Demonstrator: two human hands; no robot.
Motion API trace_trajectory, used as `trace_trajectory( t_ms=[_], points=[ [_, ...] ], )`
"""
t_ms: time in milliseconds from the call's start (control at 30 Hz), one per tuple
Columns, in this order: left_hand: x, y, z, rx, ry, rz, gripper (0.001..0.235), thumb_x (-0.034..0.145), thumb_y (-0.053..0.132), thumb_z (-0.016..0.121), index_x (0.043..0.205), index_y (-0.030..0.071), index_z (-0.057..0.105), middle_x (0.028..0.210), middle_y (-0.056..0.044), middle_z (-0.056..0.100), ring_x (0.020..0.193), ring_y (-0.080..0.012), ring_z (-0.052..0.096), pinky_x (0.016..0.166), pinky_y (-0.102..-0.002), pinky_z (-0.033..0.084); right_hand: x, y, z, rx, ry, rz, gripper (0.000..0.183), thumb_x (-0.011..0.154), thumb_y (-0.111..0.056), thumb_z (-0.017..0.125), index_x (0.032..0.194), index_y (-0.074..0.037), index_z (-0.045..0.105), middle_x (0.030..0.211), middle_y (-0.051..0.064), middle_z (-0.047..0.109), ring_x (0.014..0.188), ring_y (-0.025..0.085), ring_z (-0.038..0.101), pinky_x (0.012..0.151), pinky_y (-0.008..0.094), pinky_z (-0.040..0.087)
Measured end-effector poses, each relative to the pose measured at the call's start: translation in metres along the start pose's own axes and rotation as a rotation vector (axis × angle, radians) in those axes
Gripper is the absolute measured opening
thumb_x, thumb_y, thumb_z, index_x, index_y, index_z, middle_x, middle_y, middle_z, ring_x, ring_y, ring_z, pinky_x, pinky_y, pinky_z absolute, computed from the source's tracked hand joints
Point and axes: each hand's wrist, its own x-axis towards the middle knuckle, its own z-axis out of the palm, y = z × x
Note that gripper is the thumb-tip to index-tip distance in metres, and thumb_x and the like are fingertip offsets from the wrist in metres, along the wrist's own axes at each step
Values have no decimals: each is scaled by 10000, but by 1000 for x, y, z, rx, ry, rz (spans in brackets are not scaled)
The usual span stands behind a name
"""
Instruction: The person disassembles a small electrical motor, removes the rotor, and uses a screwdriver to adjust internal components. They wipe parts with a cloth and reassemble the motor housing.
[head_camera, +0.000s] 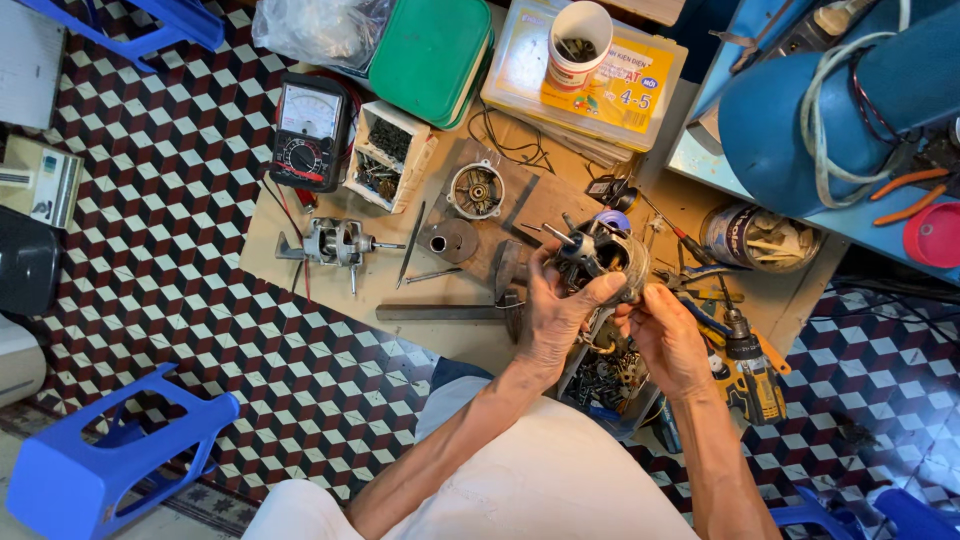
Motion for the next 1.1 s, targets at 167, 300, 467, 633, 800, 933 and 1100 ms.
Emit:
trace_trajectory(
  t_ms=[167,300,467,633,800,933,1100],
  points=[
    [4,-4,3,-55,-37,79,818,767,187,887,1391,79,368,1215,-86,600,1048,-148,651,812,-253,596,-2,1,3,54,67,4,248,1068,-266,517,1081,-55,646,920,40,659,816,132,606,699,288,497],
    [5,4,-7,63,-7,-48,760,771,363,842,1363,144,418,1174,-43,636,969,-89,659,621,-181,523,-6,-9,9,-120,84,-51,317,1109,-328,544,940,-67,604,807,50,644,704,127,576,631,264,466],
    [9,11,-18,-83,-76,-198,558,833,520,809,1170,122,610,992,4,652,787,-55,606,467,-162,406,-17,-33,33,-633,273,-85,414,1082,-390,518,819,-83,607,665,-1,577,603,103,503,559,259,404],
    [15,7,-23,-229,-5,-402,534,814,587,745,1113,155,648,944,34,689,787,-29,652,492,-176,455,-22,-53,70,-986,344,-226,477,1079,-381,509,749,-49,600,604,19,536,557,102,479,506,287,404],
    [18,1,-29,-251,-52,-440,556,846,628,715,1138,157,663,953,30,699,762,-30,637,467,-164,427,-22,-59,94,-1003,383,-192,567,1089,-378,540,673,6,580,550,77,467,521,140,420,480,362,363],
    [19,3,-24,-314,-58,-488,535,910,646,664,1164,176,662,974,27,700,726,-33,627,431,-148,397,-27,-68,100,-1086,364,-260,506,1096,-361,518,748,-7,619,552,116,513,506,197,476,522,392,418],
    [23,12,-20,-398,-149,-540,639,940,651,602,1294,121,648,1089,-79,733,872,-118,705,417,-139,413,-32,-79,94,-1140,321,-457,339,1138,-288,472,1006,-16,626,798,139,663,732,247,642,672,389,502]
  ],
)
